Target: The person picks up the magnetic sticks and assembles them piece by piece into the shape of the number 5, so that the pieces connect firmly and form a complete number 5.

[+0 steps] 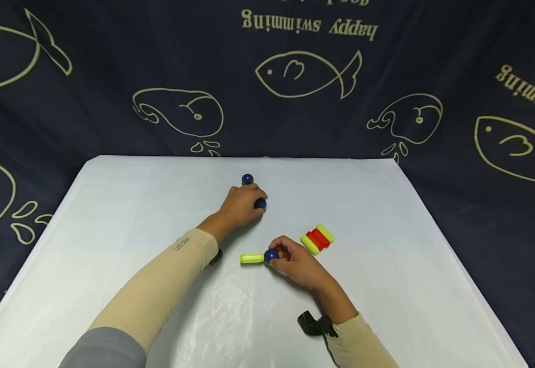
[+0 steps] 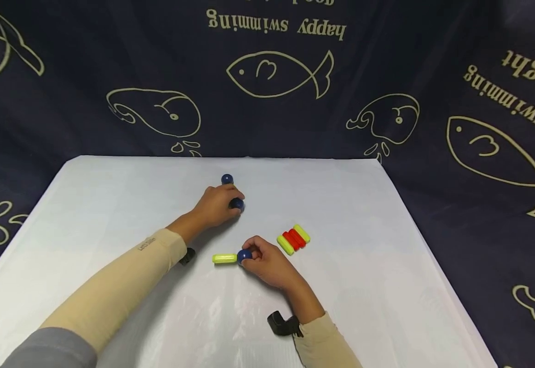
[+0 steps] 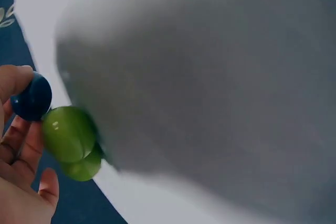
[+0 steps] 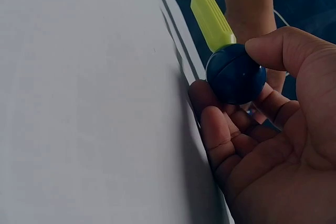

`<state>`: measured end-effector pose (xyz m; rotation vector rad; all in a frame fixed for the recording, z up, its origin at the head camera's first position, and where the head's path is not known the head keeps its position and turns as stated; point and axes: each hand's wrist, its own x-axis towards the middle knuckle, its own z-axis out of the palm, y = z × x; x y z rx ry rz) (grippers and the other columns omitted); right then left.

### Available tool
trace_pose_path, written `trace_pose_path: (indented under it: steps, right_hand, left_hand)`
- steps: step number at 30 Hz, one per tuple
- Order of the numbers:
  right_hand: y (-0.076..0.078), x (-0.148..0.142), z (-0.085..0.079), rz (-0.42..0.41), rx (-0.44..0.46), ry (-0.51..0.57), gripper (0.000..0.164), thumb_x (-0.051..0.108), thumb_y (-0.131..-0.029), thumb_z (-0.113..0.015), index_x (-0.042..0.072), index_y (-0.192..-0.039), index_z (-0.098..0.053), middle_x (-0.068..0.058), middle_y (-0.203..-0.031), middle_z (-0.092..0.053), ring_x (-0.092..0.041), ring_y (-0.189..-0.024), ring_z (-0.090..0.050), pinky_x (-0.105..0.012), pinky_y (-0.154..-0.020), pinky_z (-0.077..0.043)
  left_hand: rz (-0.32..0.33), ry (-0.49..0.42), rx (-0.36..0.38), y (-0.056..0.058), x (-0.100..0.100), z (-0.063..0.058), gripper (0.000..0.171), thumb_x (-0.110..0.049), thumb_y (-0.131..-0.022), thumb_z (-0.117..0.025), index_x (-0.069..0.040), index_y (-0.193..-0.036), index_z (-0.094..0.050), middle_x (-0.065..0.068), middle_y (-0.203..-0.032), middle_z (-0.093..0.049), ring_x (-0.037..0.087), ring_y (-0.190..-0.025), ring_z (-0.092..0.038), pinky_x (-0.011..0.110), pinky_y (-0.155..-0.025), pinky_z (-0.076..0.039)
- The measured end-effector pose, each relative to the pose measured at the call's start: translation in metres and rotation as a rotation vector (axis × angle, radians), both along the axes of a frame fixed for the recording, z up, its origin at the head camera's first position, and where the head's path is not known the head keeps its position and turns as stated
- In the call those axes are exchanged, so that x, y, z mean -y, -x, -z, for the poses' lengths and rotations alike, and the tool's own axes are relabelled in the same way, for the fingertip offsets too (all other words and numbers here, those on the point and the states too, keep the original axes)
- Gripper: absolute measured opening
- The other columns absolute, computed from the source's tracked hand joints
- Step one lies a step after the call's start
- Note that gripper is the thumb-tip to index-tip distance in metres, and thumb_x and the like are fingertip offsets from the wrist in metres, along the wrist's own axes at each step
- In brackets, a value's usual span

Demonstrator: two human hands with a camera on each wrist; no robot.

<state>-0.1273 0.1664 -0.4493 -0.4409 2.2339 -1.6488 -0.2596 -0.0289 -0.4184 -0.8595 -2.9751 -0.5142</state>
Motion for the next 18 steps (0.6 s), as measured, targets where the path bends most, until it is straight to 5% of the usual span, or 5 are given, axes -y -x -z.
trace_pose_path:
  steps: [7, 18]
  right_hand:
    - [0.0, 0.0, 0.002, -0.002, -0.019, -0.012, 0.022, 0.003, -0.092, -0.065, 0.003, -0.112, -0.057, -0.007, -0.09, -0.058, -0.019, -0.082, -0.054, -0.022, -0.07, -0.047]
    - [0.001, 0.002, 0.002, -0.001, -0.004, -0.015, 0.025, 0.002, -0.093, -0.064, 0.0, -0.116, -0.056, -0.006, -0.093, -0.058, -0.02, -0.084, -0.053, -0.022, -0.07, -0.046]
  left_hand:
    - [-0.044, -0.3, 0.082, -0.013, 0.012, -0.011, 0.036, -0.018, -0.089, -0.076, -0.01, -0.123, -0.067, 0.005, -0.117, -0.062, 0.022, -0.108, -0.06, 0.04, -0.095, -0.045]
    - [-0.149, -0.595, 0.186, -0.068, 0.046, -0.007, 0.03, -0.011, -0.088, -0.076, -0.006, -0.115, -0.064, 0.007, -0.113, -0.061, 0.023, -0.102, -0.061, 0.04, -0.089, -0.05]
